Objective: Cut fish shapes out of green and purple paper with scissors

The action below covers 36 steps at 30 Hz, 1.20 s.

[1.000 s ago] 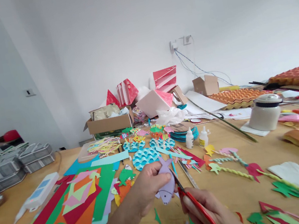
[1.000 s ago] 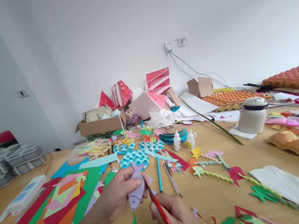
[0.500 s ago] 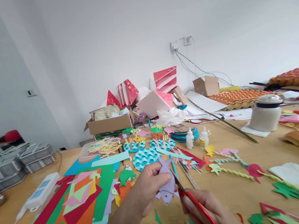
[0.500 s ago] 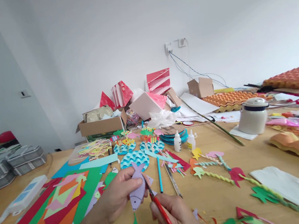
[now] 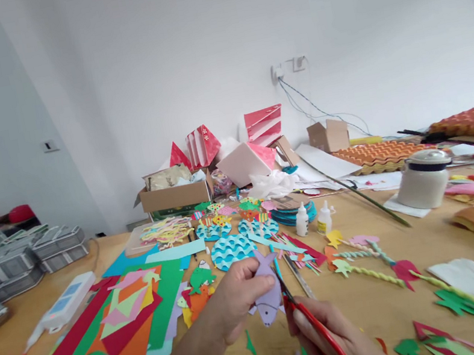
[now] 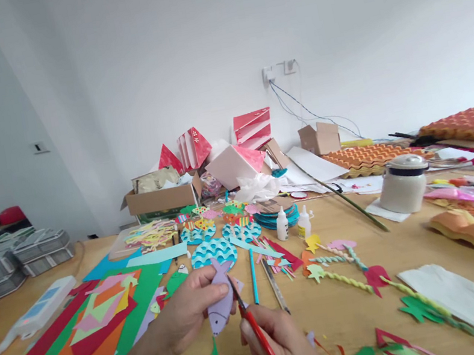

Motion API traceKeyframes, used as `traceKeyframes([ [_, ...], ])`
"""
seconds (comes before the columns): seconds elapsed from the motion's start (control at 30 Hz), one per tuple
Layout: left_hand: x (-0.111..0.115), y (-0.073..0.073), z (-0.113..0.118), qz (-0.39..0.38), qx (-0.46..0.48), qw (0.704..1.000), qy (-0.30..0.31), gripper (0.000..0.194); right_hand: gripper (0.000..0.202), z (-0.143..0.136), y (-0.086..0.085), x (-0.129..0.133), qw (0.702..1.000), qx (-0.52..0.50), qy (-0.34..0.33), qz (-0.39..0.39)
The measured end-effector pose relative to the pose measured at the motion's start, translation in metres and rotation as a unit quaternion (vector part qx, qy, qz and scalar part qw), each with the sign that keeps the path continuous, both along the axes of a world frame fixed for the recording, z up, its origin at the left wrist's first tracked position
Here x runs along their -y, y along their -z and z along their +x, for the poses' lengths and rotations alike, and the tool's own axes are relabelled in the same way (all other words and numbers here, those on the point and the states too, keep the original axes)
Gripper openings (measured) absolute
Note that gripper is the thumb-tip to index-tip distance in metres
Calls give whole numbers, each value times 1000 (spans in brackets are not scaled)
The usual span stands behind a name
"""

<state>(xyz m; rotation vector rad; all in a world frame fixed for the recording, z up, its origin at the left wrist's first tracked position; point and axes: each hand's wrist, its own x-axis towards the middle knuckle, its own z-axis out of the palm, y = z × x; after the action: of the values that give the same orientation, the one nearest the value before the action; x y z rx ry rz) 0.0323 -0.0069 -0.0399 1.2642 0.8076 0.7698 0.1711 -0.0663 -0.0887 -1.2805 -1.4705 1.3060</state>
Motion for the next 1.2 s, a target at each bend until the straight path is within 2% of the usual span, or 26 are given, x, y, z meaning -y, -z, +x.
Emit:
traceKeyframes([
  [0.13,-1,0,-1,-6,1,1000,4,20,56,-1,-4,1,1000,-10,17,-10],
  [0.23,-2,2,-2,-4,16,1000,-11,20,55,1,3,-3,1000,-22,10,-8],
  [0.33,-3,11,2,-1,40,998,-49,22,49,4,14,-10,995,-81,31,54],
  [0.43,-7,27,12,16,66,995,-66,26,45,4,19,-18,979,-166,70,94],
  [0.57,-10,45,25,19,76,995,-54,32,40,1,21,-26,961,-218,124,113],
  [0.67,-11,49,28,14,78,992,-93,30,36,3,24,-30,949,-235,167,124],
  [0.77,-11,46,26,14,75,990,-116,28,34,11,27,-34,941,-235,207,131],
  [0.87,-13,43,24,36,56,993,-96,24,36,18,29,-38,932,-240,233,137],
  [0.97,-16,41,21,63,-4,995,-75,27,37,22,29,-40,928,-244,246,140],
  [1.2,-22,38,0,80,-111,991,14,32,32,22,25,-39,936,-225,236,135],
])
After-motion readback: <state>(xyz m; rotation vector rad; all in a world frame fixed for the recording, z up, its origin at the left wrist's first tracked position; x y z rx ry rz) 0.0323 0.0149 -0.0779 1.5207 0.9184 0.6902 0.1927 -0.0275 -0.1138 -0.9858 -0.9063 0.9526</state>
